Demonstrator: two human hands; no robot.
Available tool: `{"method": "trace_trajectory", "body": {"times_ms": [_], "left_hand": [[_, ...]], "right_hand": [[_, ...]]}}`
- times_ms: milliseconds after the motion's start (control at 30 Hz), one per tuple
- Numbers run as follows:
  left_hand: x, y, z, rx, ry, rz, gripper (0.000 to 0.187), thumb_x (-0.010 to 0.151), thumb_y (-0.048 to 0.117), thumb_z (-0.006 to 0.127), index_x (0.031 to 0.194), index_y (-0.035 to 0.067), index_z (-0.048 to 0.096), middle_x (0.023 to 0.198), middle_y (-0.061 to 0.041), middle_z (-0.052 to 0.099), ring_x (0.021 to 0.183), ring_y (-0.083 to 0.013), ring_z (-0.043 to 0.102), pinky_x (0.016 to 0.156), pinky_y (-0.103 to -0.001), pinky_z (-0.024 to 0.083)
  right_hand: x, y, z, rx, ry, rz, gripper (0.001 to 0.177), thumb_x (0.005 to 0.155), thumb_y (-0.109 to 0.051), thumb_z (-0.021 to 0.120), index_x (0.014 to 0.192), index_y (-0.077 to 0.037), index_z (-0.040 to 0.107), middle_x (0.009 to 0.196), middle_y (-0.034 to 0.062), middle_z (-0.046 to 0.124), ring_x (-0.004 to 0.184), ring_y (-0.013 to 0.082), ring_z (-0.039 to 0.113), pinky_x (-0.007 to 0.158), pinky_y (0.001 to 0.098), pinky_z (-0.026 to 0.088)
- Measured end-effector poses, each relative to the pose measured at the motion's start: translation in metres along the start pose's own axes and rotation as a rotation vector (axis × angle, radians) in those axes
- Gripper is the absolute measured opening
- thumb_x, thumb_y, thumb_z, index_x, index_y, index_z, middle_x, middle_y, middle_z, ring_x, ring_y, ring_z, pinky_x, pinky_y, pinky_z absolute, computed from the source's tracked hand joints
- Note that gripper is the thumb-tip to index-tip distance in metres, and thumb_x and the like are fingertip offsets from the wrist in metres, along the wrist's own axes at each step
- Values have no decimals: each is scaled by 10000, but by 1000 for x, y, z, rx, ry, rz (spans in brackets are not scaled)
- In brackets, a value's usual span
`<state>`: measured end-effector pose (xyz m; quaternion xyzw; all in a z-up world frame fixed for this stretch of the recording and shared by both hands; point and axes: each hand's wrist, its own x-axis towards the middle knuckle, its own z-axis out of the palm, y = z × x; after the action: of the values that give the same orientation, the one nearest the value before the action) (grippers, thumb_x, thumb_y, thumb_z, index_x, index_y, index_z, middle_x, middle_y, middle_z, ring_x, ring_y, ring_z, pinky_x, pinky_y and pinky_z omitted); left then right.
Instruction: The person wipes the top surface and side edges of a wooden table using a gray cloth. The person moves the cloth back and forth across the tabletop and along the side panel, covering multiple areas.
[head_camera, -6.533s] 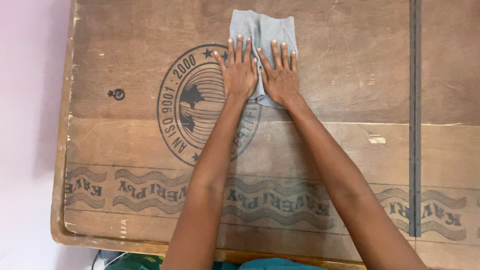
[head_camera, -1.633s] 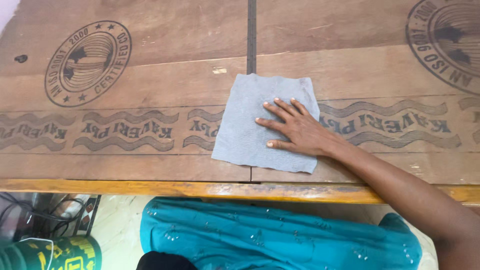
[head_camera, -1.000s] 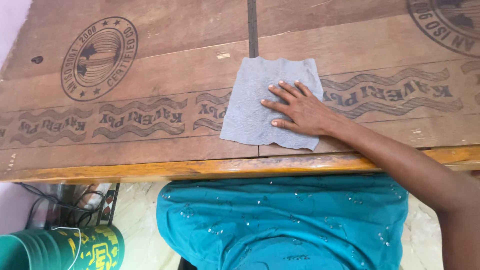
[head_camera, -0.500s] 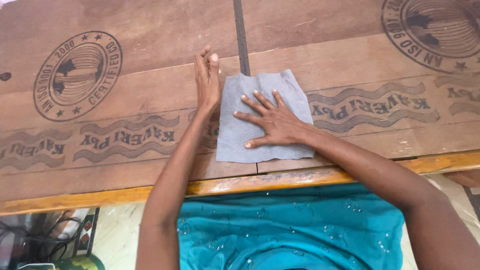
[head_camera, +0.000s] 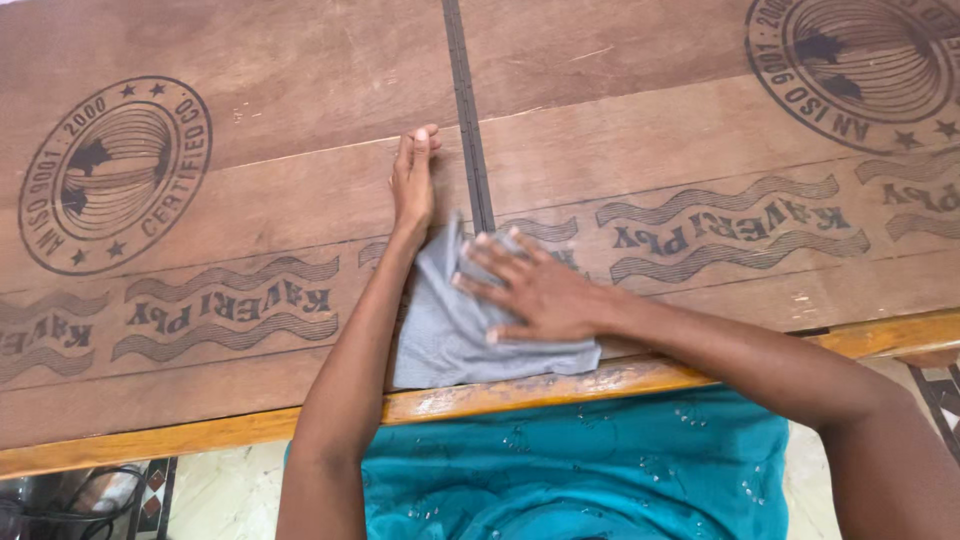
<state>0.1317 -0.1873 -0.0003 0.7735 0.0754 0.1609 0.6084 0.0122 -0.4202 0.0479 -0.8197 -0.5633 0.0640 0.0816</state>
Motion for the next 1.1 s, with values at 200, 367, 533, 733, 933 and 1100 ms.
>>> {"method": "trace_trajectory", "body": {"times_ms": [200,367,533,733,933,1100], "left_hand": [[8,-14,-1,-153,-21,78,544,1061,520,430,1205,74,707,1092,-70,731,1053,-180,660,1001,-345,503],[21,-34,-1,-287,-65,107,526,1082,467,453,1196,19,704,1051,-73,708,1004,-163,643,964,-324,519],[29,-44,-7,-345,-59,75,503,1073,441,463,1207,13,692,1031,-72,707,946,-148,647,909,-306,545],[14,-26,-6,-171,-23,141,457,1080,412,474,1208,29,687,1034,-56,701,949,-141,647,901,-295,536],[-4,14,-10,66,-128,113,345,1012,387,626,1146,76,689,1059,-43,702,976,-150,649,893,-316,533],[-26,50,-17,410,-382,234,345,918,389,734,1156,139,724,1134,-59,602,1064,-209,644,996,-430,472]], "right_hand": [[-8,-31,-6,89,-82,-281,580,1076,-483,295,1598,-234,332,1692,94,228,1567,284,153,1243,613,38],[2,4,-3,31,99,-167,542,1070,-364,371,1567,-149,399,1672,87,306,1549,255,281,1249,523,205],[-16,51,-44,10,274,225,506,1076,-312,440,1531,-92,468,1635,180,361,1441,326,418,1175,470,392],[-40,55,-84,-478,542,431,435,1025,-483,536,1288,-160,663,1368,133,579,1277,313,563,1041,525,484],[-28,17,-75,-42,27,387,443,944,-526,667,948,-89,739,982,107,710,874,327,704,771,488,557],[-27,8,-56,-143,145,277,301,843,-363,719,878,-64,721,910,106,716,870,308,712,691,461,556]]}}
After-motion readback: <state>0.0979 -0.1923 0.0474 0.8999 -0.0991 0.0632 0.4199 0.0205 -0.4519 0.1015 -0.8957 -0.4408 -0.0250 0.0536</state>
